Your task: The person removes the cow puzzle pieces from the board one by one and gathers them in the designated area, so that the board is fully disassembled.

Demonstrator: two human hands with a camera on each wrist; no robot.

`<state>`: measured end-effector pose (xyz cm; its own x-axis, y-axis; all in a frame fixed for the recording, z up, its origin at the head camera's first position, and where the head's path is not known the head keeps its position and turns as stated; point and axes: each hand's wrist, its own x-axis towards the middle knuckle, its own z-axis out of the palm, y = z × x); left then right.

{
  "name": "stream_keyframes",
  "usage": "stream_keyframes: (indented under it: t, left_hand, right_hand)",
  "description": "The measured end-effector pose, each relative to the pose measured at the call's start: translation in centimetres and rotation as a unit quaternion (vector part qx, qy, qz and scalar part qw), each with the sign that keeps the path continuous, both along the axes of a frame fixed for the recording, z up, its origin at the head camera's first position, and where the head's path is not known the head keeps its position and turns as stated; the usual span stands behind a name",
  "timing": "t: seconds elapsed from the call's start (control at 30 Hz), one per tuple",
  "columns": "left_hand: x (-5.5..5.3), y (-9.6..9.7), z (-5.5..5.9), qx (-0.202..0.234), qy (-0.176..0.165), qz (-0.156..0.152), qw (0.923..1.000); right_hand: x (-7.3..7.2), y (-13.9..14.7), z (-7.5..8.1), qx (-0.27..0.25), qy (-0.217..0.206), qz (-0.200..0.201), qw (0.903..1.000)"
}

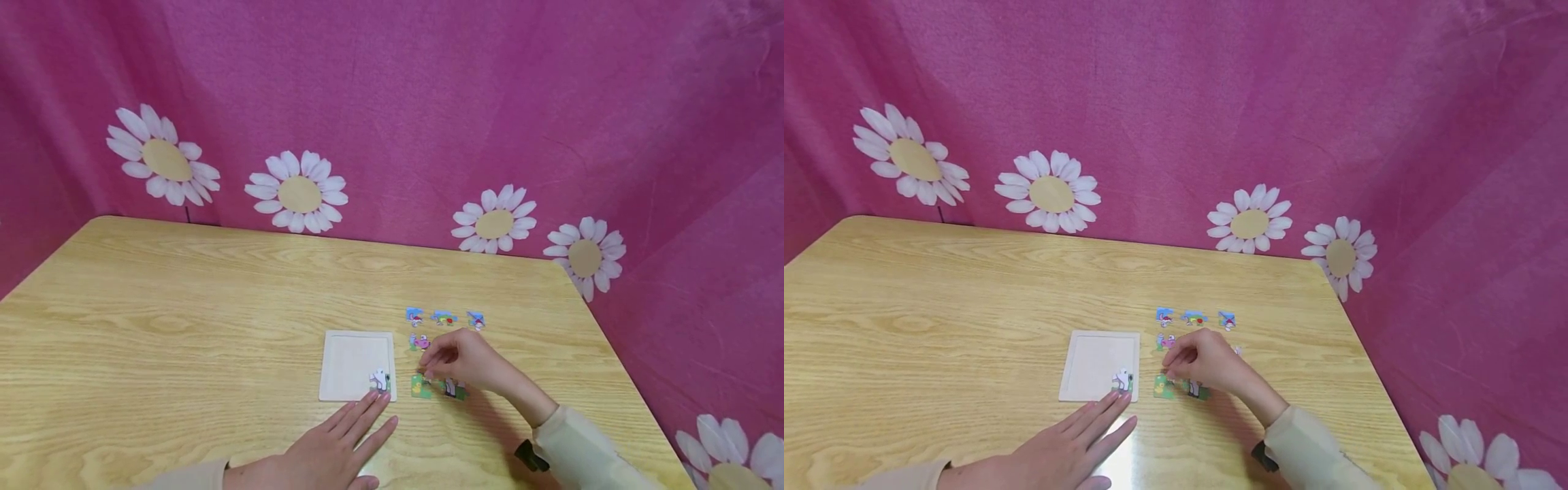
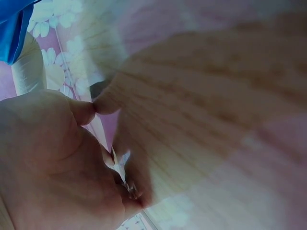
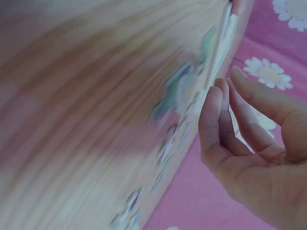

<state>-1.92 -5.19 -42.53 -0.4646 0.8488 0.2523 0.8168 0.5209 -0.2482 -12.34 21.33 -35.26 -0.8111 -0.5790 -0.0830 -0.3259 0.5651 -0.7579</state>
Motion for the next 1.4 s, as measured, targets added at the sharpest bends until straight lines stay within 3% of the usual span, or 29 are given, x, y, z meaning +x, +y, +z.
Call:
stream_keyframes:
  t: [0.17, 0.57, 0.9, 1.4]
  left_hand:
    - [0.0, -0.1, -0.3, 0.009, 0.028, -0.002, 0.9996]
    - [-0.1, 0.0, -0.5, 0.021, 0.050, -0.010, 0.9985]
    - [-0.1, -0.2, 0.2, 0.031, 0.054, -0.017, 0.9979]
    - [-0.2, -0.1, -1.1, 0.026, 0.077, -0.002, 0.9967]
  right_hand:
    - [-0.2, -2.1, 0.2, -0.016, -0.002, 0.018, 0.9997]
    - [-0.8, -5.5, -0.7, -0.024, 0.002, 0.046, 0.9986]
    - [-1.0, -6.2, -0.9, -0.017, 0.008, 0.047, 0.9987]
    - [-1.0, -6.3, -0.7, -0.027, -0.011, 0.029, 0.9991]
